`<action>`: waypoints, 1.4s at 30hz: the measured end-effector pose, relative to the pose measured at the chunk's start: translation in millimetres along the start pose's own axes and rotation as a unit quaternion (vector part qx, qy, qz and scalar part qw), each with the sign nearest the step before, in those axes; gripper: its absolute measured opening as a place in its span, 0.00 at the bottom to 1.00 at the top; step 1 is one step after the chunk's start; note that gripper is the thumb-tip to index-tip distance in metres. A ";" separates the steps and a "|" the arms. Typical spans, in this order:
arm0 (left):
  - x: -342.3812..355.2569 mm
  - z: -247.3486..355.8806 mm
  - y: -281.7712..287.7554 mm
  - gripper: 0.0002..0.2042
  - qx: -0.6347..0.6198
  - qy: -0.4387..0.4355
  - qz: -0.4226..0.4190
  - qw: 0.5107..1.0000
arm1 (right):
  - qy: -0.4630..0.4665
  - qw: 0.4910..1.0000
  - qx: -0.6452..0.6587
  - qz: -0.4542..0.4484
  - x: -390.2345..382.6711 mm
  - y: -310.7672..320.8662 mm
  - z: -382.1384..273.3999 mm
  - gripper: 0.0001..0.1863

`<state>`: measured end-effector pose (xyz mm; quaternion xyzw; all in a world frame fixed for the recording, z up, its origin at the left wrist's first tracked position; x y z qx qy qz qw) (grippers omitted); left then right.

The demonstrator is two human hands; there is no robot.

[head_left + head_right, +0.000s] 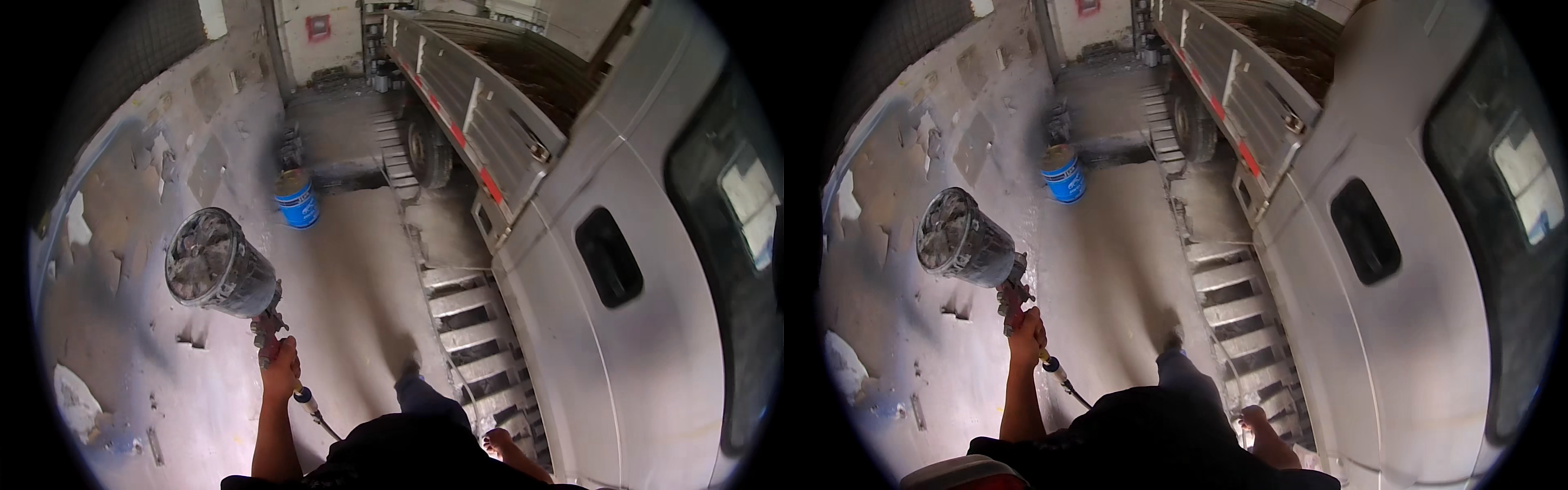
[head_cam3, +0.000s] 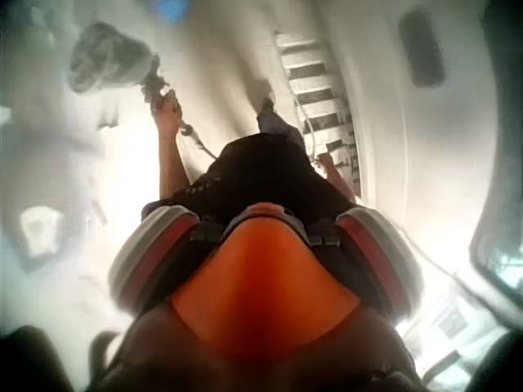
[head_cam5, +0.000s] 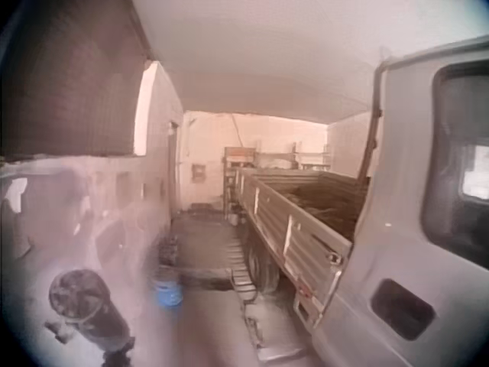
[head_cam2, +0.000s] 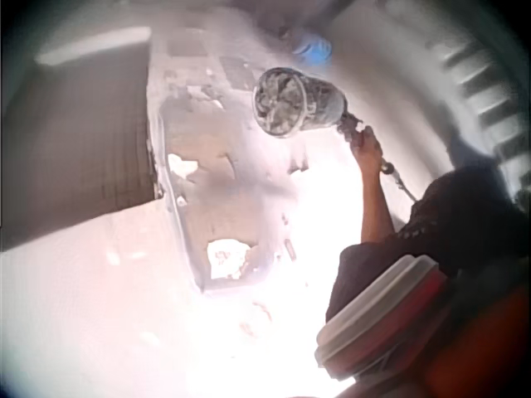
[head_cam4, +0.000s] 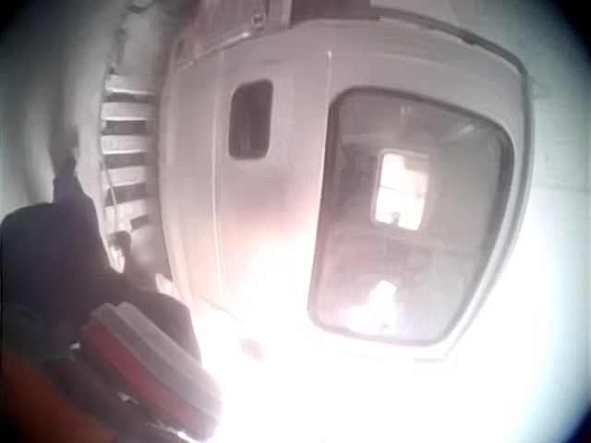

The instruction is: The person uses a spray gun to apply paint to the rear bumper of a silver car in a workshop. The car is partially masked with plastic sheeting and tape. The person moves around the vehicle to cover different sections of the bumper and then refills the spray gun from a paint can.

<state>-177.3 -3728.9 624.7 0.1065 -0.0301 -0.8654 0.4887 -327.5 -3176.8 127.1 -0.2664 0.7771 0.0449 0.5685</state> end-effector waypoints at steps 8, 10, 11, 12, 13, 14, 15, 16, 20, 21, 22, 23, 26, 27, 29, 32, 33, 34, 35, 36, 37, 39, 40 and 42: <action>177.0 47.5 -19.4 0.12 0.022 0.005 0.056 0.998 | 0.005 0.993 -0.056 0.106 74.3 -81.8 -325.3 0.12; 231.0 58.6 -35.4 0.12 -0.005 -0.031 0.039 0.999 | 0.352 0.806 -0.473 0.055 93.3 -70.7 -441.9 0.05; 240.5 59.1 -22.5 0.12 0.023 -0.025 0.057 0.998 | 0.281 0.935 -0.215 0.022 97.1 -129.3 -461.3 0.03; 249.6 61.4 -4.0 0.13 0.047 -0.009 0.092 0.995 | 0.212 0.974 0.076 0.021 73.6 -210.7 -487.0 0.03; 273.4 58.3 -4.4 0.13 0.047 0.003 0.096 0.994 | 0.197 0.971 -0.081 0.107 55.2 -247.2 -528.3 0.04; 302.1 57.4 -10.8 0.13 0.040 0.003 0.093 0.995 | 0.214 0.972 -0.035 0.088 59.7 -256.8 -559.9 0.05; 330.7 56.9 -15.3 0.13 0.036 0.004 0.091 0.995 | 0.228 0.971 0.011 0.067 68.9 -265.7 -584.6 0.06; 360.8 56.2 -18.6 0.13 0.033 -0.006 0.087 0.996 | 0.212 0.977 0.015 0.024 98.6 -261.0 -600.8 0.07; 496.5 71.5 -51.9 0.13 -0.033 -0.008 0.039 0.999 | 0.136 0.983 0.094 0.079 187.6 -191.1 -619.1 0.10; 528.0 86.4 -53.6 0.13 -0.046 -0.001 0.033 0.998 | 0.105 0.978 0.132 0.125 199.7 -196.9 -630.4 0.10; 544.7 94.9 -23.8 0.06 -0.001 0.003 0.048 0.999 | 0.045 0.992 0.025 0.113 183.4 -298.9 -612.7 0.10; 573.4 104.8 -23.2 0.04 -0.002 0.010 0.051 0.999 | 0.021 0.995 -0.032 0.094 173.2 -314.1 -611.7 0.10; 669.1 120.9 -47.1 0.13 -0.039 0.013 0.020 0.999 | 0.029 0.996 0.044 0.067 213.3 -253.7 -604.0 0.11; 710.5 109.6 -63.1 0.16 -0.089 0.000 -0.005 0.996 | 0.079 0.994 0.020 0.069 231.2 -185.6 -627.7 0.11; 760.8 136.0 -46.9 0.19 -0.007 -0.006 0.021 1.000 | 0.011 0.997 0.012 0.070 247.8 -297.7 -639.7 0.10; 846.4 160.7 -69.4 0.19 0.015 -0.013 0.023 1.000 | -0.013 0.994 0.022 0.109 253.6 -350.6 -691.4 0.09; 873.2 162.7 -79.2 0.19 0.022 -0.021 0.028 0.999 | -0.012 0.993 0.023 0.118 260.8 -357.7 -717.8 0.09; 899.2 163.3 -86.1 0.19 0.031 -0.029 0.035 0.999 | -0.005 0.992 0.019 0.127 271.0 -365.2 -746.3 0.09; 925.6 174.2 -93.6 0.19 0.041 -0.040 0.040 0.998 | 0.007 0.991 0.021 0.134 285.1 -374.4 -776.0 0.09; 944.5 185.9 -103.3 0.16 0.019 -0.026 0.066 0.997 | 0.018 0.991 0.026 0.131 301.1 -385.5 -805.5 0.10; 965.0 193.6 -108.2 0.17 0.019 -0.022 0.071 0.997 | 0.001 0.994 0.011 0.112 319.7 -393.5 -840.2 0.07; 1014.3 222.3 -114.5 0.18 0.011 -0.016 0.056 0.998 | -0.023 0.997 0.066 0.009 378.6 -394.7 -891.2 0.05; 1039.4 225.5 -129.5 0.20 -0.012 -0.028 0.037 0.999 | -0.006 0.980 0.178 -0.093 409.8 -356.1 -939.6 0.05; 1088.7 226.3 -150.5 0.22 -0.066 -0.033 0.014 0.997 | 0.042 0.935 0.277 -0.218 447.8 -325.5 -1070.9 0.05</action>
Point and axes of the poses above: each hand's wrist, its own x-axis towards the middle knuckle, its own y-axis out of the back of the hand, z = x × y, the point moved 1 cm from there along x, towards the middle knuckle, and after that the axes turned 13 degrees about x, right-handed, at the moved point
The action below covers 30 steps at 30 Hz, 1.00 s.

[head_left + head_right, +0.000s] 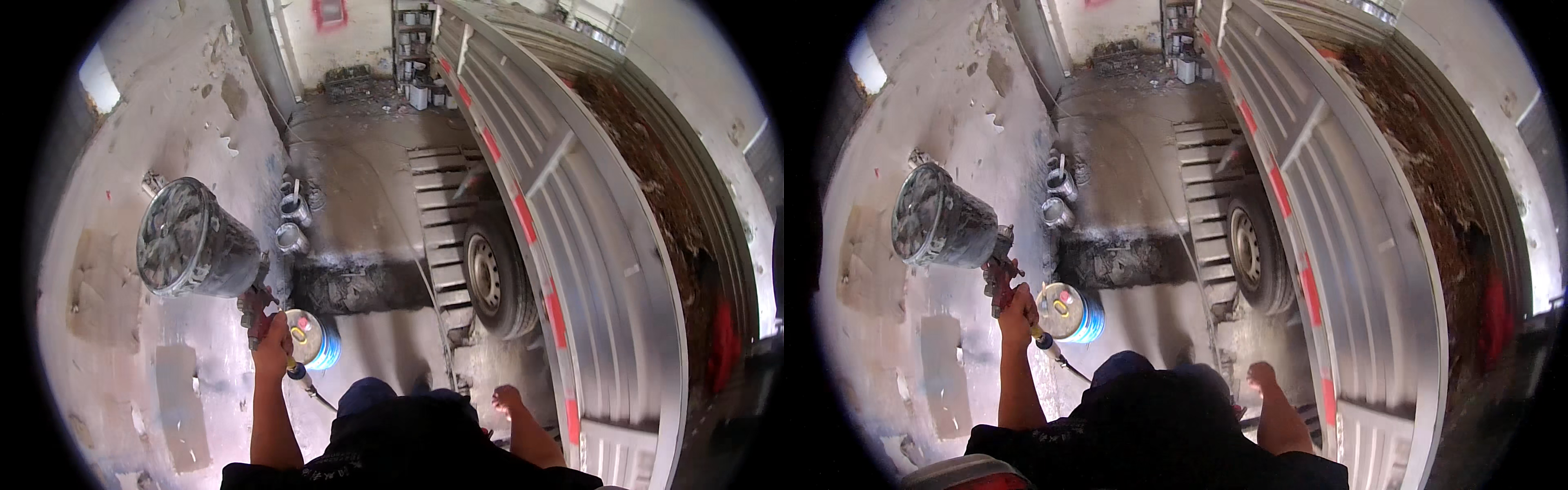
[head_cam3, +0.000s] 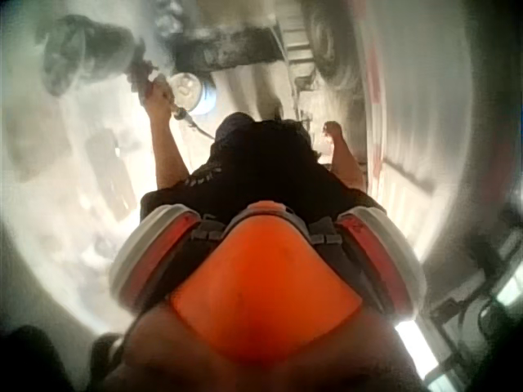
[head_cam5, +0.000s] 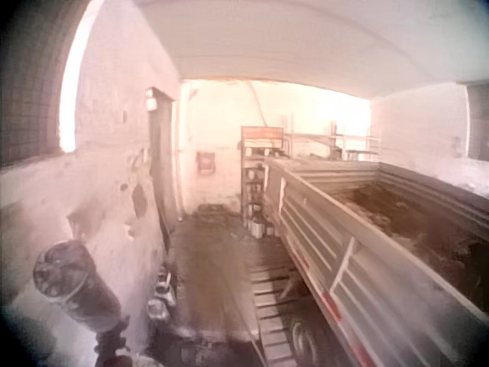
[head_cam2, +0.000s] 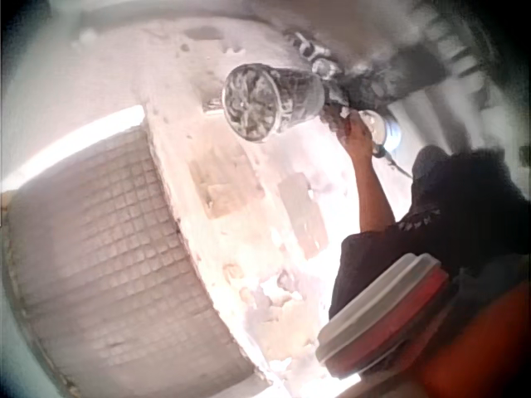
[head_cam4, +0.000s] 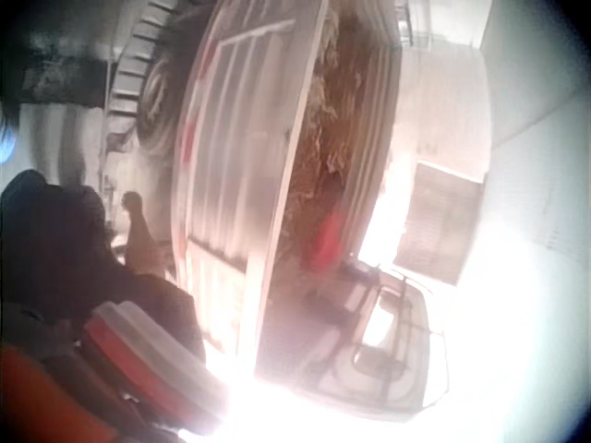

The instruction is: The person uses a spray gun to apply paint to the rear bumper of a silver car in a workshop. The car is partially masked with plastic sheeting and tape. The person moves around the vehicle to cover different sections of the bumper and then refills the spray gun from a paint can.

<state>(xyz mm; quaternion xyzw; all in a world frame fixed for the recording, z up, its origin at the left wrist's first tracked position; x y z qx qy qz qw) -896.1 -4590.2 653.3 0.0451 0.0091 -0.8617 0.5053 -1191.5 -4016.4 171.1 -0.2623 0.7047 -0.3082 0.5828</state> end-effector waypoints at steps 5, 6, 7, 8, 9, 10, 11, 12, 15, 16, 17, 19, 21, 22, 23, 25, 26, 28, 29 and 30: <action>100.6 18.0 -7.5 0.24 0.030 0.001 0.032 0.999 | 0.138 0.967 -0.186 0.107 107.3 -219.4 -53.5 0.08; 123.4 12.1 -9.9 0.15 0.031 -0.001 0.062 0.998 | 0.145 0.945 -0.250 0.151 116.2 -272.9 -66.6 0.10; 151.5 2.6 -8.6 0.16 0.061 0.012 0.049 0.997 | 0.161 0.928 -0.288 0.177 131.1 -300.5 -85.1 0.08; 187.8 -18.3 -11.4 0.18 0.098 0.033 0.029 0.994 | 0.153 0.923 -0.296 0.192 146.2 -300.5 -89.6 0.06; 215.1 -16.0 -25.5 0.11 0.076 0.046 0.020 0.996 | 0.139 0.920 -0.301 0.208 160.9 -302.6 -94.3 0.05; 240.2 -7.5 -36.8 0.05 0.055 0.053 0.016 0.997 | 0.115 0.923 -0.295 0.220 177.9 -293.7 -95.6 0.05; 264.5 -4.7 -37.4 0.04 0.031 0.052 0.018 0.998 | 0.099 0.922 -0.295 0.229 193.6 -289.3 -111.3 0.05; 294.9 -5.0 -46.0 0.07 0.022 0.057 0.011 0.998 | 0.066 0.928 -0.272 0.244 208.5 -272.3 -115.1 0.07; 377.6 -17.2 -56.7 0.11 -0.009 0.069 -0.001 0.998 | 0.041 0.892 -0.403 0.203 241.8 -262.3 -128.7 0.07; 400.1 -8.2 -69.9 0.11 -0.018 0.067 0.003 0.998 | 0.074 0.845 -0.503 0.166 249.2 -263.2 -127.5 0.05; 418.6 1.3 -66.7 0.11 -0.004 0.067 0.024 0.997 | -0.049 0.876 -0.390 0.279 264.7 -291.1 -104.6 0.08; 456.7 12.2 -60.6 0.11 0.032 0.080 0.028 0.996 | -0.012 0.377 -0.925 0.038 277.0 -383.2 -93.6 0.06; 507.1 7.3 -73.4 0.12 0.026 0.095 0.012 0.995 | 0.078 0.351 -0.933 -0.011 299.2 -379.3 -108.9 0.06; 540.6 0.5 -90.6 0.12 0.023 0.106 -0.006 0.994 | 0.125 0.342 -0.931 -0.023 309.2 -354.2 -113.5 0.07; 568.7 -3.7 -97.5 0.12 0.032 0.119 -0.009 0.992 | 0.081 0.459 -0.885 -0.005 333.8 -339.9 -114.7 0.06; 610.2 -7.3 -93.5 0.12 0.066 0.133 0.012 0.989 | -0.006 0.646 -0.762 0.048 396.3 -318.1 -122.3 0.06; 637.3 -3.1 -102.8 0.12 0.060 0.124 0.010 0.990 | -0.002 0.651 -0.757 0.059 425.6 -311.2 -154.5 0.06; 699.5 -29.5 -153.2 0.12 -0.091 0.085 -0.002 0.992 | 0.080 0.474 -0.871 0.096 421.8 -267.2 -364.0 0.06; 731.9 -11.0 -172.7 0.12 -0.067 0.073 -0.012 0.995 | 0.118 0.596 -0.784 0.127 455.2 -291.3 -375.3 0.07; 753.0 31.1 -160.6 0.12 0.037 0.069 0.016 0.997 | -0.001 0.785 -0.609 0.116 523.8 -357.3 -296.4 0.07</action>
Point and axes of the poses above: each hand's wrist, its own x-axis towards the middle knuckle, its own y-axis out of the back of the hand, z = x × y, the point moved 1 cm from there along x, towards the middle knuckle, and after that the axes turned 13 degrees about x, right-handed, at the moved point
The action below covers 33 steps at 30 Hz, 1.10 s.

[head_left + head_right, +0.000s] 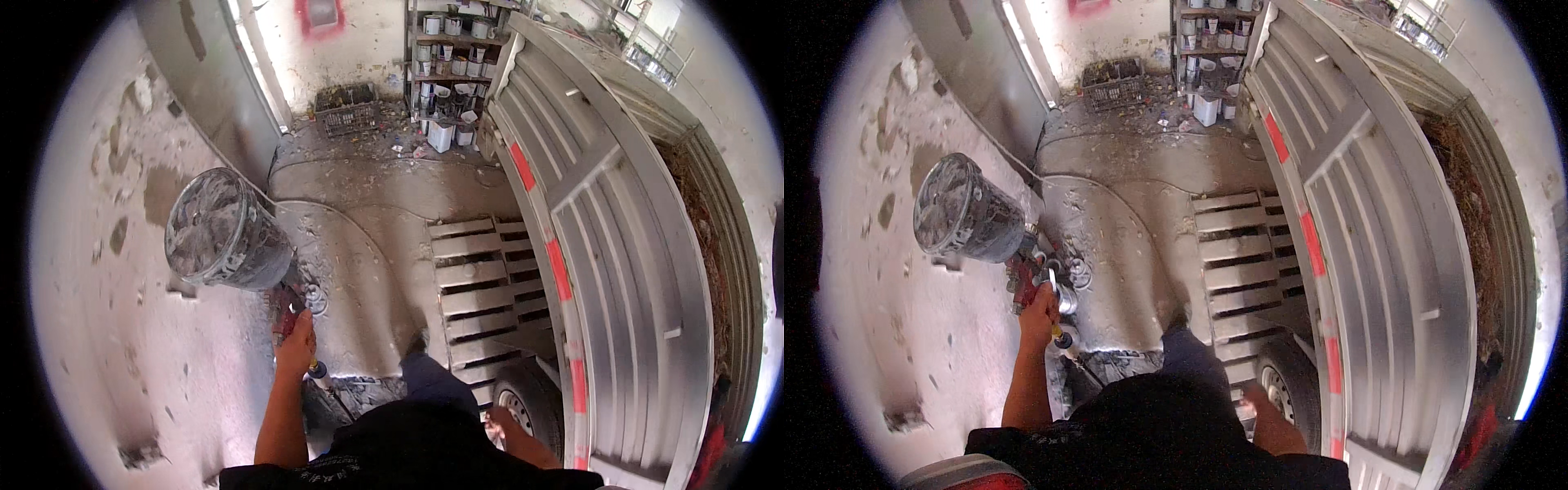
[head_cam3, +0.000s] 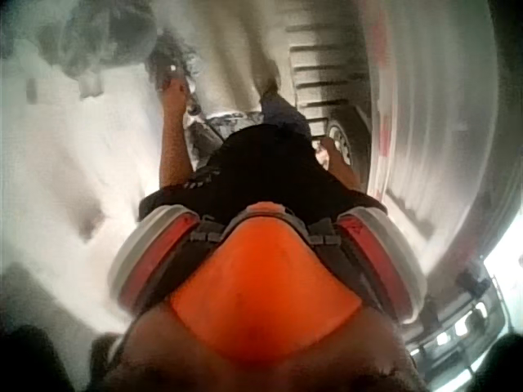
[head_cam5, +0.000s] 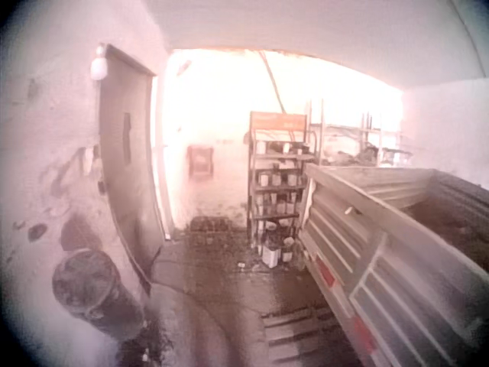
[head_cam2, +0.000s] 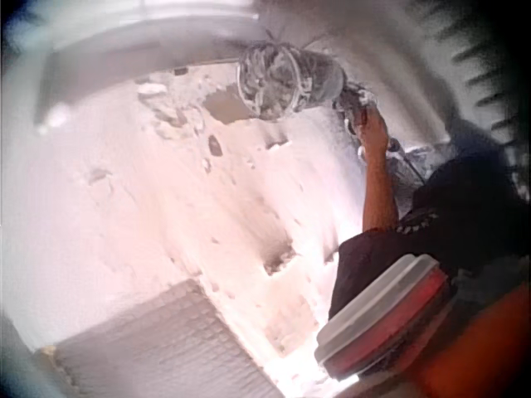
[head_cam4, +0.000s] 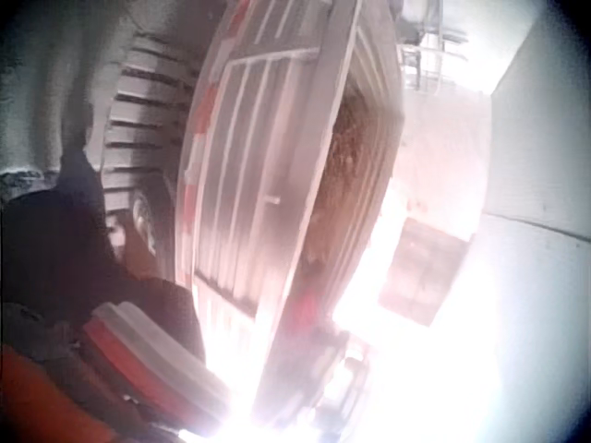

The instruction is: The person uses a spray gun to apply paint to the rear bumper of a silver car in a workshop. The car is partially masked with plastic sheeting and tape. The person moves around the vehicle to cover different sections of the bumper and then refills the spray gun from a paint can.

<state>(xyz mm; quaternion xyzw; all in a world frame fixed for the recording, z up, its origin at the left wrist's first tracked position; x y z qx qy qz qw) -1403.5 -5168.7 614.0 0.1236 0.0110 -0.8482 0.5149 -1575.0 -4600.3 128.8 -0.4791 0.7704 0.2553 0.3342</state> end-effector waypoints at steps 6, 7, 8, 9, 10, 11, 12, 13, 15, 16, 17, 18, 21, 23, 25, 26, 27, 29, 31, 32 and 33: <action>123.4 44.3 -11.7 0.09 0.066 -0.021 0.043 0.997 | 0.074 0.992 -0.014 0.100 67.9 68.5 -317.4 0.08; 143.2 41.8 -8.2 0.09 0.091 -0.030 0.051 0.994 | 0.058 0.979 0.142 0.134 58.4 70.3 -388.0 0.07; 164.4 40.0 -12.2 0.07 0.181 -0.117 0.070 0.974 | 0.058 0.959 0.224 0.166 46.1 73.3 -450.6 0.06; 183.7 49.5 -24.1 0.06 0.142 -0.110 0.055 0.982 | 0.103 0.966 0.153 0.184 42.1 83.3 -495.7 0.08; 202.2 65.1 -34.8 0.06 0.108 -0.100 0.038 0.988 | 0.144 0.965 0.083 0.203 40.7 90.0 -538.9 0.10; 219.7 79.8 -45.2 0.06 0.074 -0.089 0.020 0.993 | 0.182 0.958 0.014 0.220 46.5 94.3 -564.1 0.11; 237.0 93.6 -54.5 0.07 0.060 -0.082 0.021 0.995 | 0.196 0.958 0.003 0.209 59.0 99.8 -585.1 0.12; 253.7 107.1 -63.1 0.08 0.047 -0.075 0.022 0.996 | 0.209 0.958 -0.007 0.198 71.5 104.2 -603.2 0.13; 295.7 115.9 -69.3 0.09 0.018 -0.067 0.008 0.998 | 0.224 0.954 -0.037 0.194 97.1 104.9 -645.2 0.15; 319.6 115.0 -70.2 0.09 0.001 -0.064 -0.011 0.998 | 0.223 0.952 -0.057 0.203 106.0 103.1 -667.4 0.16; 346.6 112.5 -70.6 0.09 -0.007 -0.057 -0.021 0.998 | 0.222 0.948 -0.075 0.216 117.4 102.4 -688.1 0.16; 373.2 111.8 -69.8 0.10 -0.015 -0.049 -0.029 0.998 | 0.237 0.942 -0.071 0.225 128.5 101.8 -706.5 0.16; 446.9 110.1 -84.7 0.09 -0.003 -0.003 -0.027 1.000 | 0.231 0.943 -0.090 0.222 145.2 98.3 -766.9 0.17; 480.4 122.7 -103.0 0.09 0.014 0.021 -0.029 0.999 | 0.245 0.937 -0.086 0.235 157.5 105.5 -798.1 0.16; 517.3 122.8 -111.8 0.09 0.058 -0.023 -0.072 0.995 | 0.265 0.929 -0.078 0.246 165.7 105.7 -842.6 0.17; 537.5 117.7 -115.5 0.10 0.085 -0.045 -0.090 0.991 | 0.248 0.932 -0.049 0.260 164.7 102.0 -872.1 0.17; 558.9 104.2 -122.7 0.10 0.089 -0.063 -0.086 0.990 | 0.281 0.922 -0.048 0.262 169.4 108.3 -894.3 0.17; 598.7 80.9 -146.8 0.11 0.082 -0.075 -0.075 0.991 | 0.340 0.901 -0.044 0.266 186.4 127.8 -929.7 0.17; 630.4 77.7 -174.4 0.13 0.052 -0.072 -0.062 0.994 | 0.353 0.895 -0.017 0.272 194.7 149.1 -983.1 0.18; 650.4 66.5 -182.5 0.14 0.061 -0.114 -0.067 0.989 | 0.371 0.887 -0.010 0.274 198.4 157.0 -1016.0 0.18; 669.0 51.7 -189.9 0.15 0.096 -0.133 -0.057 0.985 | 0.384 0.882 0.004 0.274 205.6 165.1 -1042.4 0.19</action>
Point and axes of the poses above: each hand's wrist, its own x-axis towards the middle knuckle, its own y-axis out of the back of the hand, z = x × y, the point moved 1 cm from there along x, towards the middle knuckle, and after that the axes turned 13 degrees about x, right-handed, at the moved point
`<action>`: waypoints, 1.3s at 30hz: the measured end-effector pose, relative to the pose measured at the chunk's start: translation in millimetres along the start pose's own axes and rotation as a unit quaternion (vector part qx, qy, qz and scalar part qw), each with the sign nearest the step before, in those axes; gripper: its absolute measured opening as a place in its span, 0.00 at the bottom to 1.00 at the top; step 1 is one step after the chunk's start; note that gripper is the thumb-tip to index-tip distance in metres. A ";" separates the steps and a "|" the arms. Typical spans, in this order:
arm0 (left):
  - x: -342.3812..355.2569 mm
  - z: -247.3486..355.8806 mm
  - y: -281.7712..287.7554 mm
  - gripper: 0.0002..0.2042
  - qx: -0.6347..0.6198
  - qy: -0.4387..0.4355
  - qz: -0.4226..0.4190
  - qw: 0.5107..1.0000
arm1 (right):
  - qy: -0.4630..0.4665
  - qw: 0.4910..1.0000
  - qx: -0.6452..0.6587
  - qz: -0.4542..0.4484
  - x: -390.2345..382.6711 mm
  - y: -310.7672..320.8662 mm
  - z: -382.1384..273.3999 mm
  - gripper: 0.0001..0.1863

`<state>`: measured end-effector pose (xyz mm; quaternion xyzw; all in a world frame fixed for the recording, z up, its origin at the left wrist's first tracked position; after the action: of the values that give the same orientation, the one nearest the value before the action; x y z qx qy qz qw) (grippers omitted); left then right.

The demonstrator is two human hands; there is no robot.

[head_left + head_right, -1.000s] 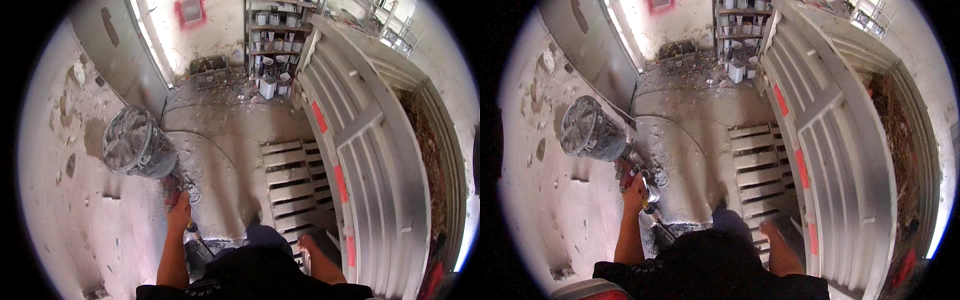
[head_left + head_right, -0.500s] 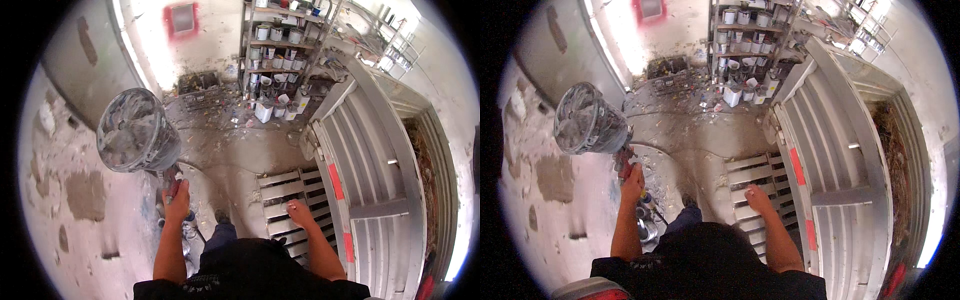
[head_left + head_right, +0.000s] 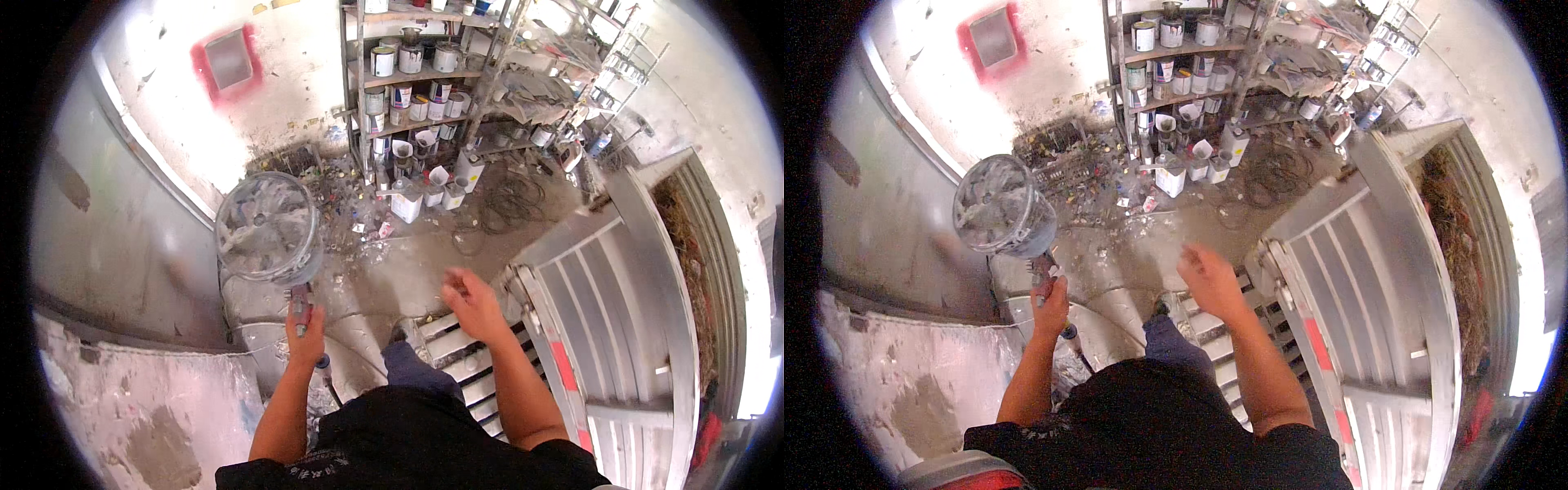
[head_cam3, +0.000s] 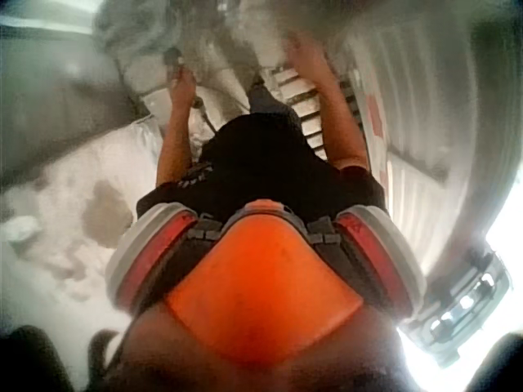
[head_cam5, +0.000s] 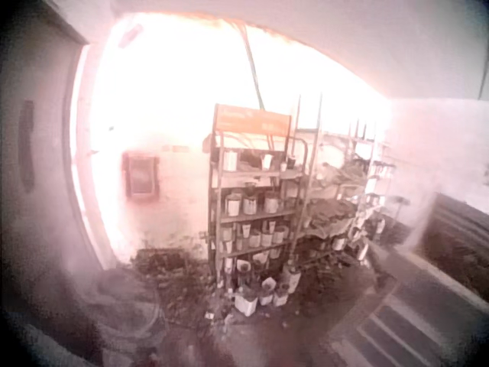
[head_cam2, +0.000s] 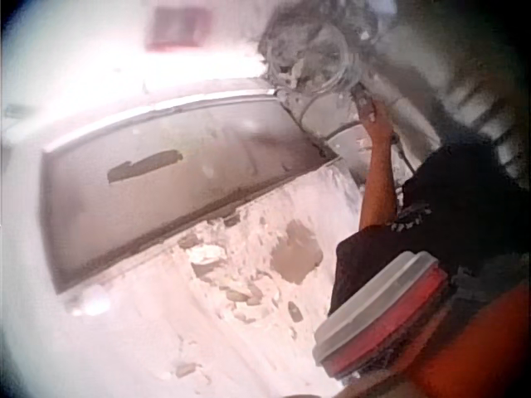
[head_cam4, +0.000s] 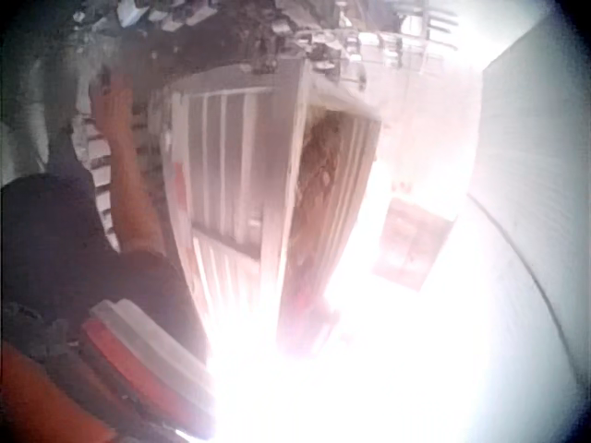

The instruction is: The person uses a spray gun to apply paint to the rear bumper of a silver car in a workshop. The car is partially masked with plastic sheeting and tape. The person moves around the vehicle to cover different sections of the bumper and then refills the spray gun from a paint can.

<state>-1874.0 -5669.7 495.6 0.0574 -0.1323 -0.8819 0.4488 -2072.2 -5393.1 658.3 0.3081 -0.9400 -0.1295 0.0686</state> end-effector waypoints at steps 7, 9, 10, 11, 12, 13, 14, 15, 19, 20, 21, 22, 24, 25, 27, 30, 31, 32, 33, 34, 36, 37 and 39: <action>87.9 86.6 -74.0 0.10 0.129 -0.152 -0.019 0.980 | 0.247 0.968 0.000 -0.033 170.4 -7.2 -94.9 0.34; 106.7 82.3 -75.0 0.10 0.184 -0.131 -0.021 0.974 | 0.295 0.953 -0.035 -0.052 197.1 -22.9 -124.6 0.41; 116.0 78.2 -79.8 0.10 0.202 -0.123 -0.024 0.971 | 0.276 0.957 -0.063 -0.065 206.0 -28.2 -135.6 0.43; 123.2 86.7 -89.5 0.12 0.172 -0.127 -0.025 0.977 | 0.256 0.959 -0.092 -0.078 214.1 -33.4 -141.1 0.45; 131.8 88.1 -96.6 0.13 0.180 -0.128 -0.024 0.975 | 0.235 0.960 -0.122 -0.089 221.8 -36.8 -143.8 0.47; 140.5 88.3 -102.6 0.15 0.188 -0.129 -0.023 0.973 | 0.223 0.961 -0.145 -0.077 230.0 -38.5 -144.6 0.49; 149.0 85.9 -111.1 0.16 0.199 -0.126 -0.031 0.971 | 0.199 0.961 -0.177 -0.068 239.5 -36.2 -140.5 0.49; 159.1 82.7 -119.5 0.22 0.202 -0.137 -0.029 0.969 | 0.175 0.961 -0.209 -0.058 248.6 -33.4 -136.7 0.49; 196.0 56.0 -135.2 0.29 0.278 -0.177 -0.047 0.943 | 0.141 0.964 -0.224 -0.021 284.1 -48.0 -123.5 0.51; 206.5 54.7 -141.7 0.30 0.261 -0.164 -0.053 0.950 | 0.134 0.962 -0.237 -0.017 293.1 -52.8 -123.6 0.51; 217.2 53.0 -147.4 0.31 0.244 -0.150 -0.059 0.956 | 0.126 0.960 -0.249 -0.012 302.7 -57.7 -123.7 0.51; 228.9 48.3 -152.3 0.32 0.243 -0.150 -0.067 0.956 | 0.117 0.959 -0.258 -0.010 313.8 -61.9 -121.2 0.52; 253.8 36.3 -161.5 0.34 0.235 -0.143 -0.085 0.958 | 0.100 0.956 -0.276 0.006 335.3 -70.1 -116.3 0.50; 266.1 30.3 -169.9 0.34 0.223 -0.138 -0.098 0.960 | 0.091 0.953 -0.289 0.015 346.3 -73.8 -114.0 0.50; 294.3 24.7 -180.3 0.35 0.190 -0.117 -0.129 0.966 | 0.104 0.947 -0.302 0.025 372.6 -83.7 -104.2 0.48; 335.2 30.5 -183.8 0.35 0.177 -0.096 -0.184 0.962 | 0.108 0.939 -0.324 0.026 407.3 -94.7 -99.3 0.44; 349.0 34.8 -185.7 0.35 0.170 -0.076 -0.206 0.961 | 0.106 0.937 -0.332 0.025 418.8 -96.9 -99.9 0.43; 358.5 38.3 -184.2 0.34 0.167 -0.035 -0.238 0.956 | 0.108 0.936 -0.334 0.025 428.5 -99.2 -99.8 0.43; 367.7 42.2 -183.6 0.33 0.164 0.006 -0.270 0.949 | 0.110 0.936 -0.335 0.024 437.9 -100.6 -99.7 0.42; 378.0 48.1 -185.0 0.33 0.155 -0.004 -0.276 0.949 | 0.111 0.935 -0.336 0.024 447.6 -101.0 -99.4 0.42; 392.6 62.7 -184.3 0.33 0.143 -0.019 -0.295 0.945 | 0.108 0.933 -0.342 0.032 460.1 -103.1 -94.8 0.41; 396.6 59.6 -188.0 0.32 0.144 -0.036 -0.293 0.944 | 0.107 0.932 -0.344 0.036 465.7 -102.4 -93.0 0.40; 405.1 51.7 -193.4 0.32 0.148 -0.071 -0.279 0.946 | 0.071 0.933 -0.351 0.031 477.6 -101.3 -96.2 0.40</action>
<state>-2274.8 -5878.4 497.0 0.0952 -0.2718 -0.9442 0.1602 -2377.7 -5776.3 745.0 0.2432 -0.8366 -0.4266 0.2427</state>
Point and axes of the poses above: each hand's wrist, its own x-axis towards the middle knuckle, its own y-axis out of the back of the hand, z = x × y, the point moved 1 cm from there along x, towards the middle knuckle, and after that the axes turned 13 degrees about x, right-handed, at the moved point
